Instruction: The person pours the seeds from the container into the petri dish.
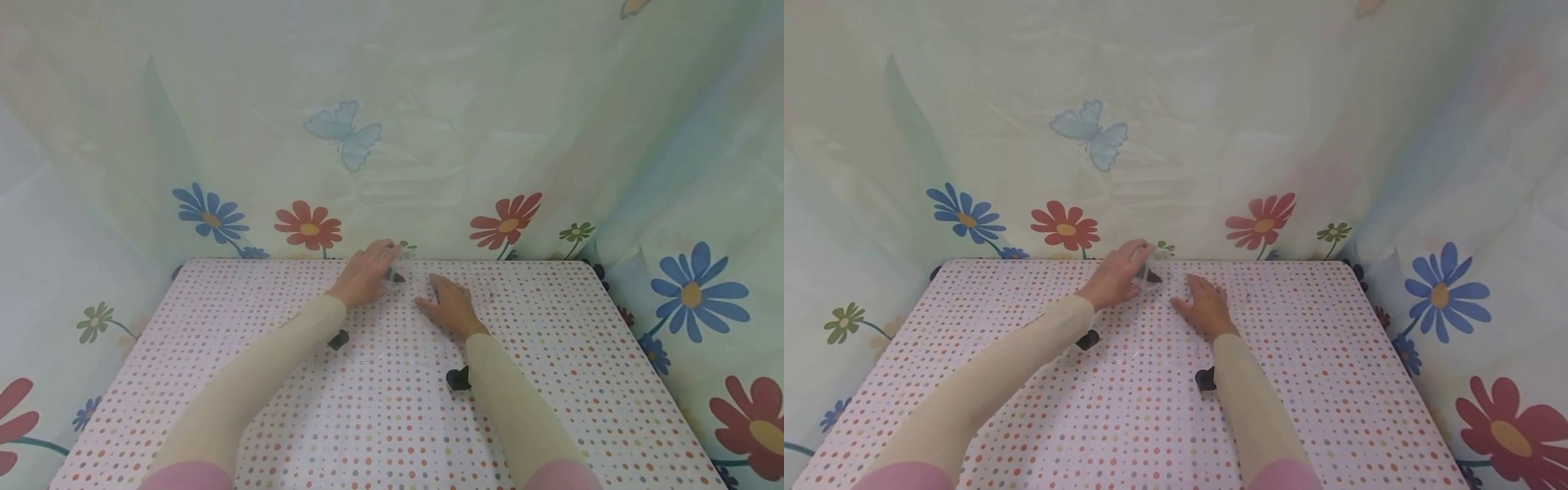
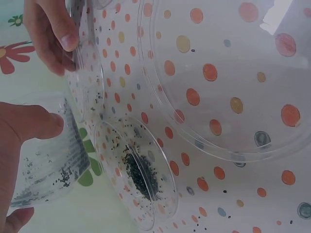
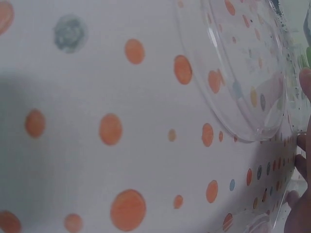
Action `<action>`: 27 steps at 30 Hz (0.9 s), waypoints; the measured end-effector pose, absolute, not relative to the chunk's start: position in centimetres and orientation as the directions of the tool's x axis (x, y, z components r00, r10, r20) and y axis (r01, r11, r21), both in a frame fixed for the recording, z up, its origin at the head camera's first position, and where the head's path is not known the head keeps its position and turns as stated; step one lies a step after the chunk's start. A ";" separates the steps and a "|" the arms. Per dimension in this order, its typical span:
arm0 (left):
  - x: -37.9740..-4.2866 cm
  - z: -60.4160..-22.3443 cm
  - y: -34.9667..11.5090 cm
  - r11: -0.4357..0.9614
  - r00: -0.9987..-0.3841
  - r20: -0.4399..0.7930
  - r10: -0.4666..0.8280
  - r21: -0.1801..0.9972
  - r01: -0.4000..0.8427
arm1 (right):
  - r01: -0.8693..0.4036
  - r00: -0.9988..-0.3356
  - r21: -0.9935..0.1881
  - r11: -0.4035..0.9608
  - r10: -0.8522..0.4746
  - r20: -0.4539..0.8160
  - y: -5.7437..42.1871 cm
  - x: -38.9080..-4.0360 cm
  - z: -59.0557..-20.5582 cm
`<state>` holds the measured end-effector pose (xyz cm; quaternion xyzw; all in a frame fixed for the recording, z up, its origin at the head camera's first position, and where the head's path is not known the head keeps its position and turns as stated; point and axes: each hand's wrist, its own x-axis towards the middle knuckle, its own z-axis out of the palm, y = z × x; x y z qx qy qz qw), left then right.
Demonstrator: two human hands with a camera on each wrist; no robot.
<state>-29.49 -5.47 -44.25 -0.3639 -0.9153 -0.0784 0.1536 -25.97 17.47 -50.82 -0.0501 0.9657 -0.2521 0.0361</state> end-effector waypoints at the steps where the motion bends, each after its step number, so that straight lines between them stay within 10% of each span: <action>1: -29.5 -44.2 -5.4 0.722 -0.687 0.337 0.644 0.030 0.691 | -0.077 -0.992 -0.489 0.869 -0.114 -0.046 17.5 -26.0 -50.8; 27: -29.7 -44.0 -5.2 0.689 -0.649 0.330 0.686 -0.008 0.724 | -0.062 -0.993 -0.500 0.864 -0.103 -0.055 17.4 -25.8 -50.6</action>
